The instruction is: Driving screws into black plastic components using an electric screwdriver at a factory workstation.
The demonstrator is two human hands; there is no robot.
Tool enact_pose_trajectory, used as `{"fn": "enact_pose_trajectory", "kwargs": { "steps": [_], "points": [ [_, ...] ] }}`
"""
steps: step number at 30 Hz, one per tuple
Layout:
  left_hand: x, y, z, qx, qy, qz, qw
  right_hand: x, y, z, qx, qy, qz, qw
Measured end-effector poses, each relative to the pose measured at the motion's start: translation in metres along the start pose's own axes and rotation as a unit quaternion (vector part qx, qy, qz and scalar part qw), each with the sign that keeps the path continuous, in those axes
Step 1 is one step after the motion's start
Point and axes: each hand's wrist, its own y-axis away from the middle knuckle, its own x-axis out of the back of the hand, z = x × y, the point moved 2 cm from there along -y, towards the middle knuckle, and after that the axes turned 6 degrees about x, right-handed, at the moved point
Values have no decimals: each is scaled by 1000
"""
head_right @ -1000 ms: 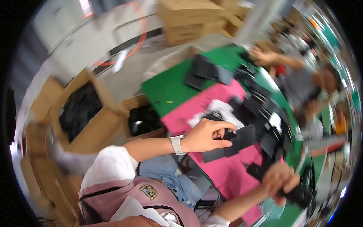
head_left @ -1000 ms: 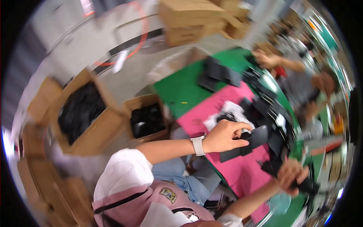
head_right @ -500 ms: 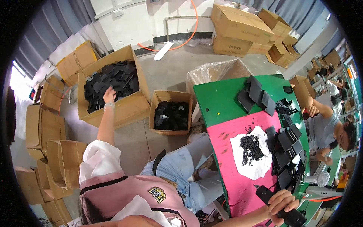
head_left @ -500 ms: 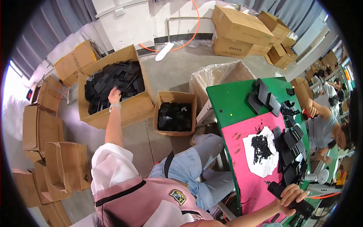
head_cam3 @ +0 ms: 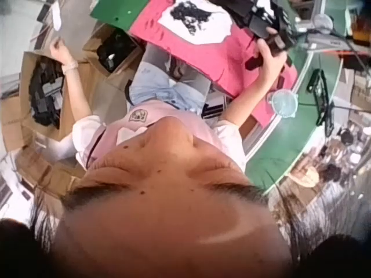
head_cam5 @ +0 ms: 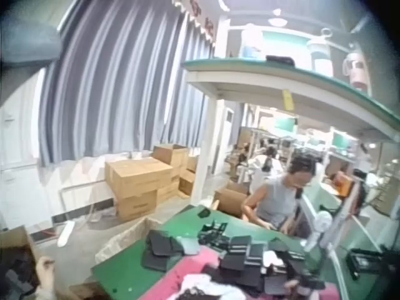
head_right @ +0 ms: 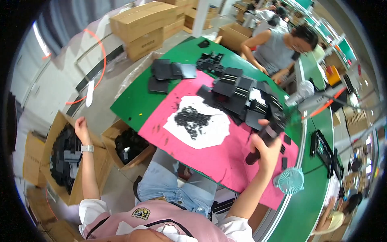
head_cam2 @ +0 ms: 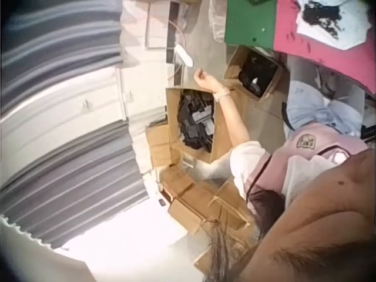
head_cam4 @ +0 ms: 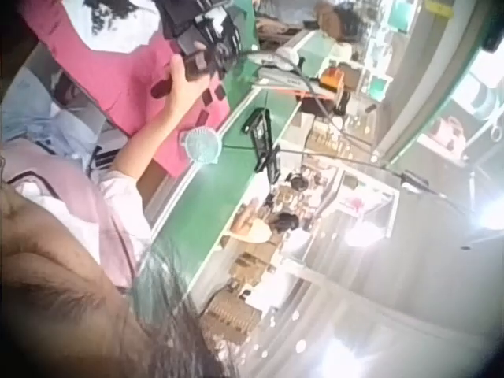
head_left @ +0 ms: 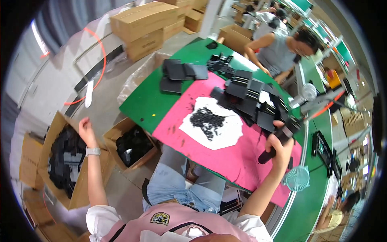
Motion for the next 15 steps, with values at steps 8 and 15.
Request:
{"fn": "enact_pose_trajectory", "kwargs": {
  "steps": [8,15],
  "points": [
    [-269,148,242,-171,54,-398,900,51,-6,64,20,354,140,924],
    [-416,212,265,-186,-178,-506,823,48,-3,49,-86,538,172,821]
  ]
}}
